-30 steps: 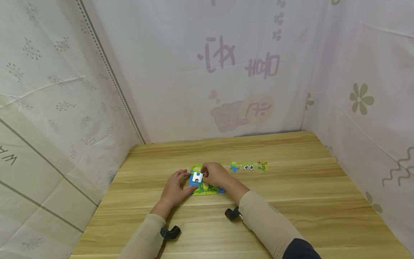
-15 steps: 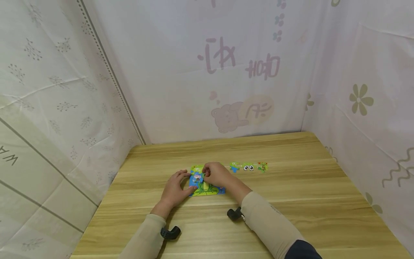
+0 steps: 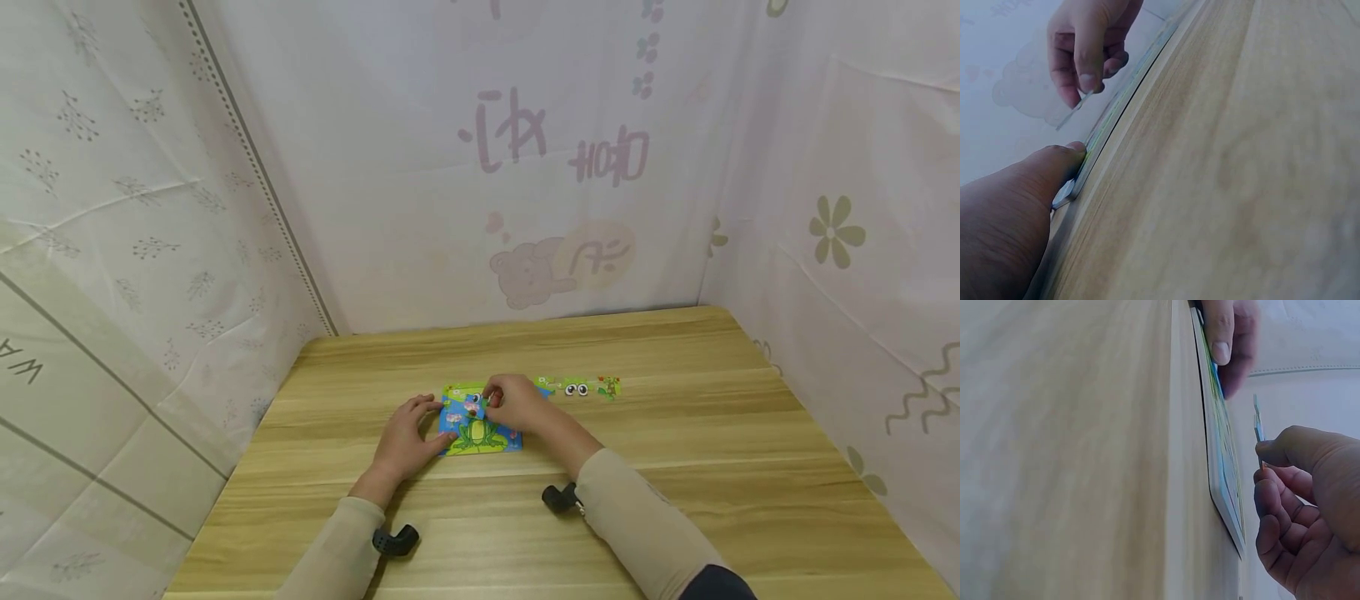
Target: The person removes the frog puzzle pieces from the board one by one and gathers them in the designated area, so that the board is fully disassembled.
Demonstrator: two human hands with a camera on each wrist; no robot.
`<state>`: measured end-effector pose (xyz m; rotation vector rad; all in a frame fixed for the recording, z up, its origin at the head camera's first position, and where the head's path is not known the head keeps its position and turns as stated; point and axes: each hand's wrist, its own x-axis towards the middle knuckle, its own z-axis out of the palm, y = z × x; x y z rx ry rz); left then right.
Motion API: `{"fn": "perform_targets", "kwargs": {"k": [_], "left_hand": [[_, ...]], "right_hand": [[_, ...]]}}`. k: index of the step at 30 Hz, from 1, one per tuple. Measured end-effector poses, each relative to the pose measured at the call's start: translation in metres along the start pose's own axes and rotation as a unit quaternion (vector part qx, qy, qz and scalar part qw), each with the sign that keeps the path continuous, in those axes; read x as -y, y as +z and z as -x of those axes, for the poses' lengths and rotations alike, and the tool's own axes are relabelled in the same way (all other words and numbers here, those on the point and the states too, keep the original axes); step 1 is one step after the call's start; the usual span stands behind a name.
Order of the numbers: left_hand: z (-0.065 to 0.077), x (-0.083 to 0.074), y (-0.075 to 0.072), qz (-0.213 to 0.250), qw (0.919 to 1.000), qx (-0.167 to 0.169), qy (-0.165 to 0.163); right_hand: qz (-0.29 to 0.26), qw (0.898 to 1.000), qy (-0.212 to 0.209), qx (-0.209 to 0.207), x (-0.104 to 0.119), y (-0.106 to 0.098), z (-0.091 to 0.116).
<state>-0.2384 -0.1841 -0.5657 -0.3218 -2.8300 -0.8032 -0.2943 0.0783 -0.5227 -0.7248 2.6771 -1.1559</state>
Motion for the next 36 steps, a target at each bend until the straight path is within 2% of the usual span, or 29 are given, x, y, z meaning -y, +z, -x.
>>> {"fn": "perform_targets", "kwargs": {"k": [11,19,26,36], "left_hand": [[0.001,0.001,0.000,0.007,0.9999,0.007,-0.009],[0.001,0.000,0.000,0.002,1.0000,0.006,-0.004],[0.001,0.001,0.001,-0.004,1.0000,0.004,-0.005],[0.001,0.000,0.001,-0.001,1.0000,0.002,-0.005]], "right_hand": [[0.003,1.000,0.017,-0.009,-0.007,-0.015,0.013],[0.005,1.000,0.025,-0.014,-0.016,-0.028,0.019],[0.005,0.999,0.043,-0.011,-0.025,-0.037,0.027],[-0.002,0.999,0.043,0.003,-0.042,-0.054,0.036]]}}
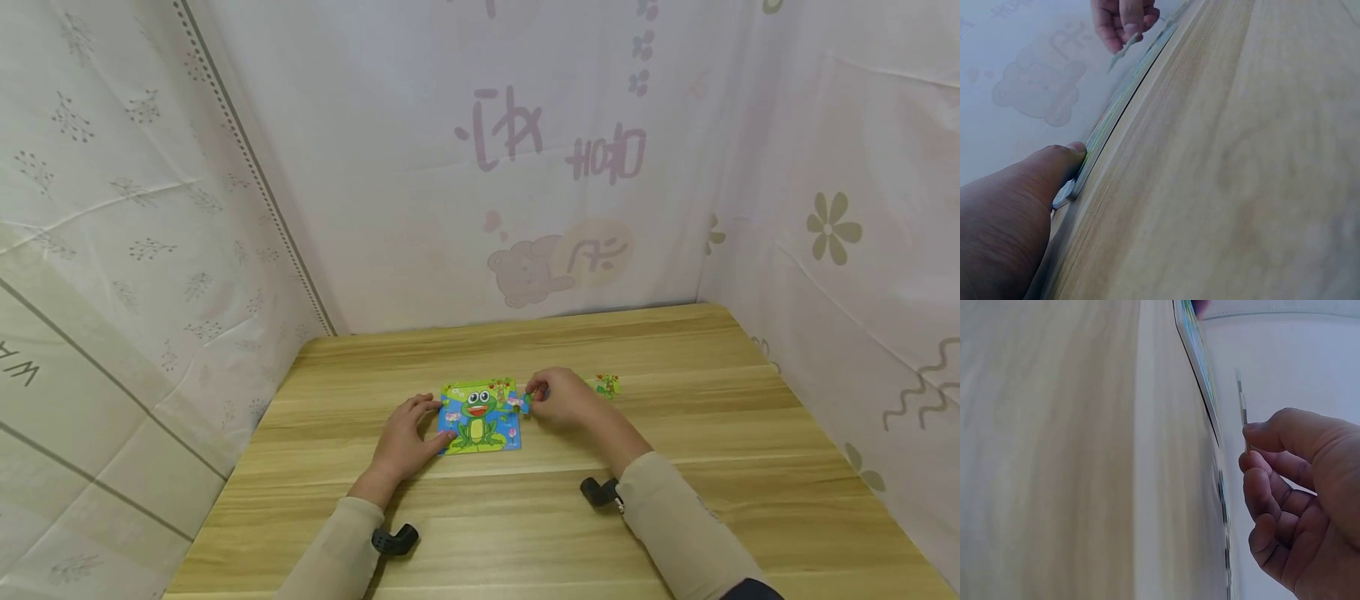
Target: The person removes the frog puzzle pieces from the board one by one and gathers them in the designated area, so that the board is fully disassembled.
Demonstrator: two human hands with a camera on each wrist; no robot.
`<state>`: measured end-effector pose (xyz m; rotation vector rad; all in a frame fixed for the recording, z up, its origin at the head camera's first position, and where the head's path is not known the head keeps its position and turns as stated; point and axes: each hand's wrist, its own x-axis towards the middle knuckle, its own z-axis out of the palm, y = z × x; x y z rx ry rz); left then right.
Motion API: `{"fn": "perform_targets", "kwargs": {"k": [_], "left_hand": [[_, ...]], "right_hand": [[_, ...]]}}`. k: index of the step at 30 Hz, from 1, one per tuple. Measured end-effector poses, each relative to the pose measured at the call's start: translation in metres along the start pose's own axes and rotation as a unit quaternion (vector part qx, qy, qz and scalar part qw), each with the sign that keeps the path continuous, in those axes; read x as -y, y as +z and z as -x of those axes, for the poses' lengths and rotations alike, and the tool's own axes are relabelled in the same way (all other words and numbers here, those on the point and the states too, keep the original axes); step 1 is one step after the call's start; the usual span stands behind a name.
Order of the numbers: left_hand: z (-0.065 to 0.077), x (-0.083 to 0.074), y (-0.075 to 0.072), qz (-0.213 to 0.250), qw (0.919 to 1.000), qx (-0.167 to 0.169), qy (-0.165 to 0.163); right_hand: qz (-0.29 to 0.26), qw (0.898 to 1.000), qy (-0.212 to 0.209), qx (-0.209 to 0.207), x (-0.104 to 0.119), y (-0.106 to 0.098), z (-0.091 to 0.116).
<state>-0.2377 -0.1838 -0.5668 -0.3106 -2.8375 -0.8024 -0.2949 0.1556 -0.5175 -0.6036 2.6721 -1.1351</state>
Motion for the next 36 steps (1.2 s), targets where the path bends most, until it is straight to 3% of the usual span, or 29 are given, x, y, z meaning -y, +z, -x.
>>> {"fn": "perform_targets", "kwargs": {"k": [18,36], "left_hand": [[0.000,-0.002,-0.003,0.003,0.9999,-0.006,0.011],[0.000,0.000,0.000,-0.002,1.0000,0.000,0.002]], "right_hand": [[-0.003,1.000,0.010,0.016,-0.023,-0.022,0.017],[-0.009,1.000,0.006,0.025,-0.031,-0.022,0.023]]}}
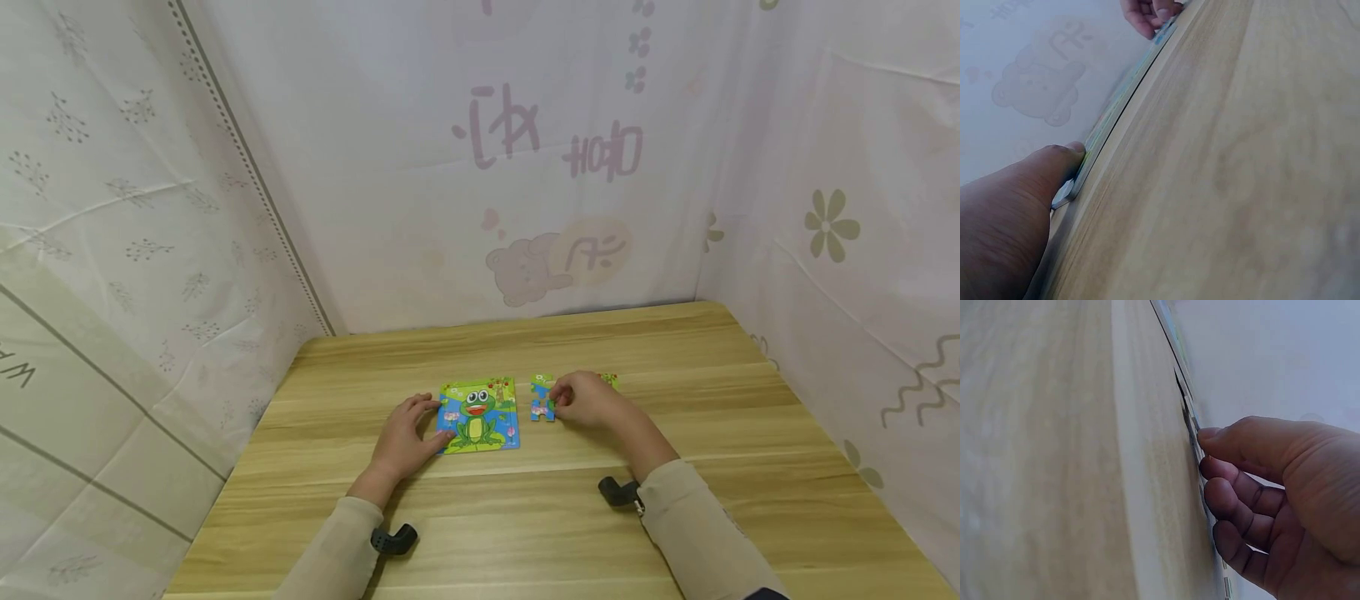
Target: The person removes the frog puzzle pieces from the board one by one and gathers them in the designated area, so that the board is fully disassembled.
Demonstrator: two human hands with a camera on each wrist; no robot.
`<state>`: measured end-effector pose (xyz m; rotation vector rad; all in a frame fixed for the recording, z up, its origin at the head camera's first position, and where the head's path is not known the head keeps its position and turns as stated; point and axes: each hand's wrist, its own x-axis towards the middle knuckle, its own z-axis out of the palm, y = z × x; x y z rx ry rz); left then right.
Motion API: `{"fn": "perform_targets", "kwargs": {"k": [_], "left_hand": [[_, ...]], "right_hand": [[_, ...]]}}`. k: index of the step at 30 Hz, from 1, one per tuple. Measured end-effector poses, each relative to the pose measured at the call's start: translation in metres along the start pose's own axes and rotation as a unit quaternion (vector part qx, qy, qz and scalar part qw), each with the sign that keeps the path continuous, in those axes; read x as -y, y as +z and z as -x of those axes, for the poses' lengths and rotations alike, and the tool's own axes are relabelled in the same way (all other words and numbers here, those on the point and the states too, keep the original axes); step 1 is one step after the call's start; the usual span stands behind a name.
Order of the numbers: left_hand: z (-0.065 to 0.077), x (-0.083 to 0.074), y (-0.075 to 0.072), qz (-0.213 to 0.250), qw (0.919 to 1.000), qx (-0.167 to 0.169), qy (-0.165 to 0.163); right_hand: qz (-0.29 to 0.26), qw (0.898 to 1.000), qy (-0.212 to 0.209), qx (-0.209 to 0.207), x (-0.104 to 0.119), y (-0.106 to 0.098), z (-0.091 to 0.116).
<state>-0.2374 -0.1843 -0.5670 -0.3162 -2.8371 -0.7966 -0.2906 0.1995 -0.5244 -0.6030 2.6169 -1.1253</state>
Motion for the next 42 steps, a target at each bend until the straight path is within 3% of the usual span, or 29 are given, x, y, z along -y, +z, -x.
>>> {"fn": "perform_targets", "kwargs": {"k": [42], "left_hand": [[0.0007,-0.0014,-0.0015,0.001,1.0000,-0.007,0.004]], "right_hand": [[-0.001,1.000,-0.003,-0.001,0.0013,0.0041,0.0002]]}}
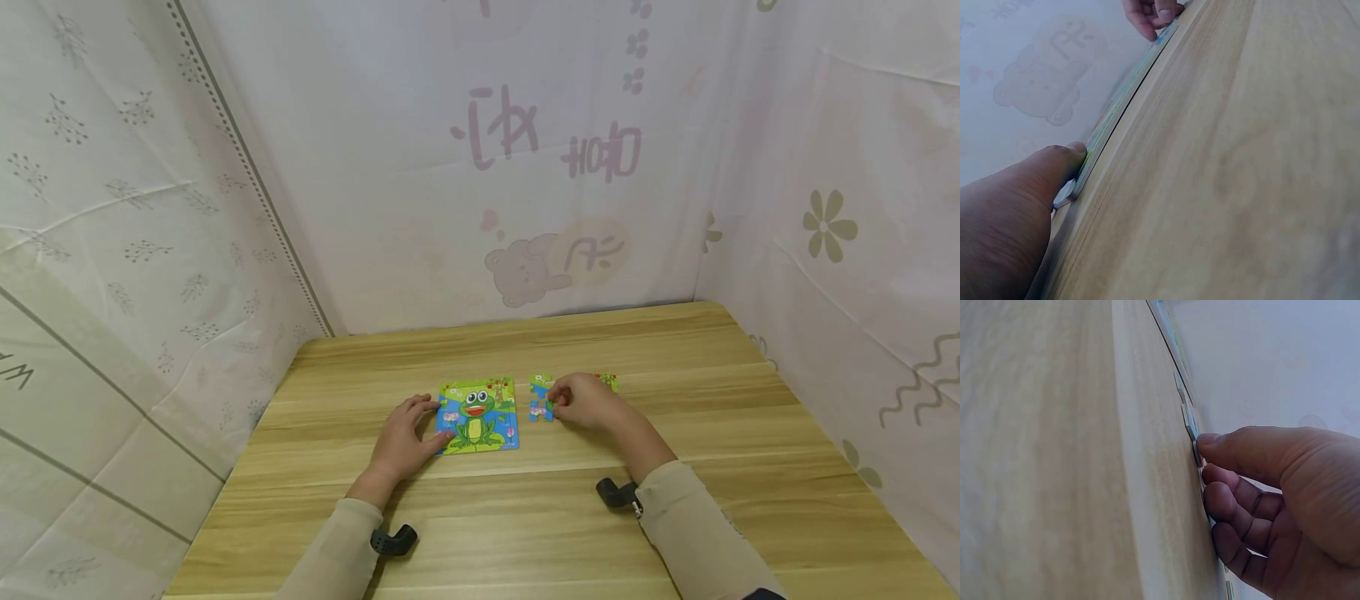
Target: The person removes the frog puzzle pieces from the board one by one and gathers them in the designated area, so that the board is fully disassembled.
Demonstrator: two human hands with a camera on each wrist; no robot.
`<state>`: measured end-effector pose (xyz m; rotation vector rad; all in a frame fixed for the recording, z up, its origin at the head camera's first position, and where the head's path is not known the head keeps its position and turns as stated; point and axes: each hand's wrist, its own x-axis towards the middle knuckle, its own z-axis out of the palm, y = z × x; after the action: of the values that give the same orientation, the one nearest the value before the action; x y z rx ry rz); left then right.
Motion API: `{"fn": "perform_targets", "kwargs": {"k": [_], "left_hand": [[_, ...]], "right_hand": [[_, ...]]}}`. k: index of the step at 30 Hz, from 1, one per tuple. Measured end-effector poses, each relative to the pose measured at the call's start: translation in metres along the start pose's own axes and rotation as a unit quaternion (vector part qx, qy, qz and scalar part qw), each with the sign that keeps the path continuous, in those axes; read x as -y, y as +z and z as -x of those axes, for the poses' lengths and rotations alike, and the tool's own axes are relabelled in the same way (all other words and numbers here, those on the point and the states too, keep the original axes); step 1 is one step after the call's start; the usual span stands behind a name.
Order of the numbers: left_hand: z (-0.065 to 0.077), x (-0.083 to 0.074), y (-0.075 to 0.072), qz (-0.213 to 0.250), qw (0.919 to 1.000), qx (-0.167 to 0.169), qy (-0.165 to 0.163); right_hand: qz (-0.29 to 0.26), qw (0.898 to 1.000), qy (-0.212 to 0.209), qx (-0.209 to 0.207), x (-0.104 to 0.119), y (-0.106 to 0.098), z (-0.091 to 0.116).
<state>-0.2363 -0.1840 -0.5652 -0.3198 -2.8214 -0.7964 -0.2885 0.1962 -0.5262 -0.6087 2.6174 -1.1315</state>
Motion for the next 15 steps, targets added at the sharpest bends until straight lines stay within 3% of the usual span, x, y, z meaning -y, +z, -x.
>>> {"fn": "perform_targets", "kwargs": {"k": [15], "left_hand": [[0.0002,0.0007,0.0007,-0.001,1.0000,0.000,0.003]], "right_hand": [[0.004,1.000,0.006,-0.006,0.0056,-0.0017,0.0022]]}}
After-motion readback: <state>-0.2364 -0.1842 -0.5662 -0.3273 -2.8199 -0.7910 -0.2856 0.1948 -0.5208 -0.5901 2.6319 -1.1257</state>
